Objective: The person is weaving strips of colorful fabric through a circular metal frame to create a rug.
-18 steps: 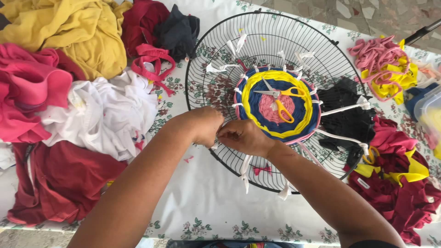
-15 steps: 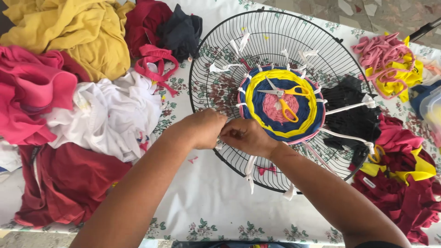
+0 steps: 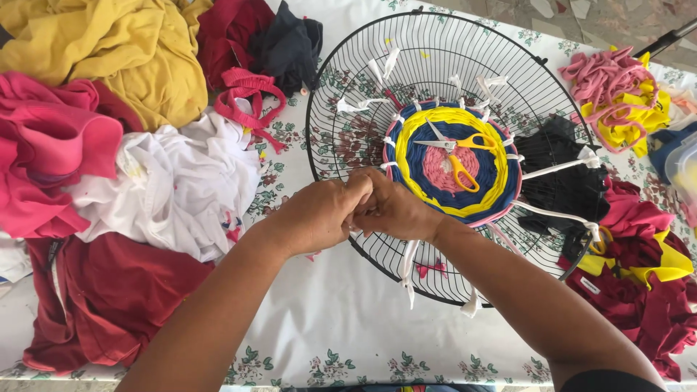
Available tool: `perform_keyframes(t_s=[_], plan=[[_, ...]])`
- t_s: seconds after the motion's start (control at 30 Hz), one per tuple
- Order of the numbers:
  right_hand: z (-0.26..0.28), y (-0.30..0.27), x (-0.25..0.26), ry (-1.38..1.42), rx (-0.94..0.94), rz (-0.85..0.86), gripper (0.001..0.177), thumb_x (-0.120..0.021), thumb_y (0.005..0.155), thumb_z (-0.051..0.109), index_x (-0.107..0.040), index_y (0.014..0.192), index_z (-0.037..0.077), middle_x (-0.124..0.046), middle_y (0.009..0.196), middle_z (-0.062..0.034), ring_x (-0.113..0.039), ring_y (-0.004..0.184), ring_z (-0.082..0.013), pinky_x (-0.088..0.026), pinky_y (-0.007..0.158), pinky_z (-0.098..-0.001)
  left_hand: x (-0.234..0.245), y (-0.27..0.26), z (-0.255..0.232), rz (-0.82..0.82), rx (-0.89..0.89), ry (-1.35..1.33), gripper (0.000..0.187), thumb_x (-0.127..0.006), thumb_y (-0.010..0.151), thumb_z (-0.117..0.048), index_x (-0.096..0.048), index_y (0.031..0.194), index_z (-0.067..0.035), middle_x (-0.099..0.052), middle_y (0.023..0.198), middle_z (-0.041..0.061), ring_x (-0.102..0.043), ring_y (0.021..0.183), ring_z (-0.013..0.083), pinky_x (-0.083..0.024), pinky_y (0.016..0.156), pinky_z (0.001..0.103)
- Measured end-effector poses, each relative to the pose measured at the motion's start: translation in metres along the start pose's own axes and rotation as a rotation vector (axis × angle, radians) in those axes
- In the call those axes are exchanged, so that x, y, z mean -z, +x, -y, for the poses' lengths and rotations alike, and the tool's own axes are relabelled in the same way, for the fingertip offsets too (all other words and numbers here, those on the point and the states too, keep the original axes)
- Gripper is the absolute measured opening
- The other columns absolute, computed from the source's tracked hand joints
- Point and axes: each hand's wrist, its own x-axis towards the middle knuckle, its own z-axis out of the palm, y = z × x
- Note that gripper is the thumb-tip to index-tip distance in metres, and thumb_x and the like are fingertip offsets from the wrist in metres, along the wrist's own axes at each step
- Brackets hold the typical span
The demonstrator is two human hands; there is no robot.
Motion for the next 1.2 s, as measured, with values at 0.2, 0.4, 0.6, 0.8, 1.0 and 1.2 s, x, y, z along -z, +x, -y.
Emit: perform_keyframes(t_s=[0.2, 0.4, 0.6, 0.8, 1.0, 1.2], plan=[[0.007, -0.002, -0.002, -0.039, 0.066, 0.000, 0.100, -0.073, 0.081, -0.015, -0.023, 0.163, 0.013, -0.078, 0.090, -0.0175, -0.077, 0.073, -0.0248, -0.063, 0.072, -0.0355, 0.010, -0.002, -0.002, 0.030, -0.065, -0.014, 0.032, -0.057, 0.083, 0.005, -0.048, 0.111, -0.005, -0.072, 0.076, 0.018, -0.071, 0.082, 0.0405, -0.061, 0.076, 0.049], [0.019, -0.001, -0.007, -0.175, 0.110, -0.011, 0.098, -0.073, 0.080, -0.011, -0.025, 0.162, 0.013, -0.077, 0.086, -0.0162, -0.075, 0.072, -0.0285, -0.060, 0.073, -0.0371, 0.007, -0.003, 0.006, 0.016, -0.051, 0.026, 0.030, -0.064, 0.081, 0.001, -0.049, 0.105, -0.012, -0.073, 0.069, 0.011, -0.072, 0.077, 0.0352, -0.060, 0.072, 0.046], [-0.017, -0.005, -0.016, -0.126, 0.035, -0.114, 0.098, -0.072, 0.078, -0.012, -0.025, 0.159, 0.016, -0.076, 0.090, -0.0183, -0.075, 0.073, -0.0317, -0.060, 0.073, -0.0379, 0.013, -0.004, 0.004, 0.000, 0.002, -0.006, 0.028, -0.065, 0.081, -0.004, -0.049, 0.100, -0.015, -0.073, 0.065, 0.006, -0.073, 0.072, 0.0340, -0.059, 0.070, 0.046], [-0.001, -0.004, -0.009, 0.180, -0.181, -0.076, 0.067, -0.066, 0.085, -0.007, -0.044, 0.146, 0.004, -0.070, 0.083, -0.0128, -0.064, 0.063, -0.0142, -0.055, 0.061, -0.0244, 0.018, -0.004, -0.001, 0.021, -0.004, 0.017, 0.032, -0.066, 0.079, -0.004, -0.050, 0.104, -0.016, -0.075, 0.070, 0.003, -0.073, 0.073, 0.0322, -0.059, 0.072, 0.045], [0.010, -0.012, -0.004, -0.050, -0.206, -0.010, 0.024, -0.068, 0.087, 0.001, -0.075, 0.110, 0.003, -0.073, 0.081, -0.0142, -0.066, 0.068, -0.0193, -0.057, 0.063, -0.0310, 0.014, -0.008, 0.001, 0.045, 0.017, -0.050, 0.033, -0.066, 0.076, -0.003, -0.050, 0.102, -0.015, -0.075, 0.073, 0.004, -0.072, 0.075, 0.0338, -0.058, 0.073, 0.047], [0.002, -0.008, 0.009, -0.093, -0.011, 0.082, 0.017, -0.071, 0.090, 0.004, -0.078, 0.105, 0.000, -0.075, 0.075, -0.0143, -0.071, 0.058, -0.0176, -0.058, 0.056, -0.0287, 0.014, -0.004, 0.003, 0.014, -0.044, -0.054, 0.028, -0.067, 0.077, -0.001, -0.053, 0.098, -0.013, -0.074, 0.072, 0.005, -0.070, 0.070, 0.0337, -0.057, 0.069, 0.046]])
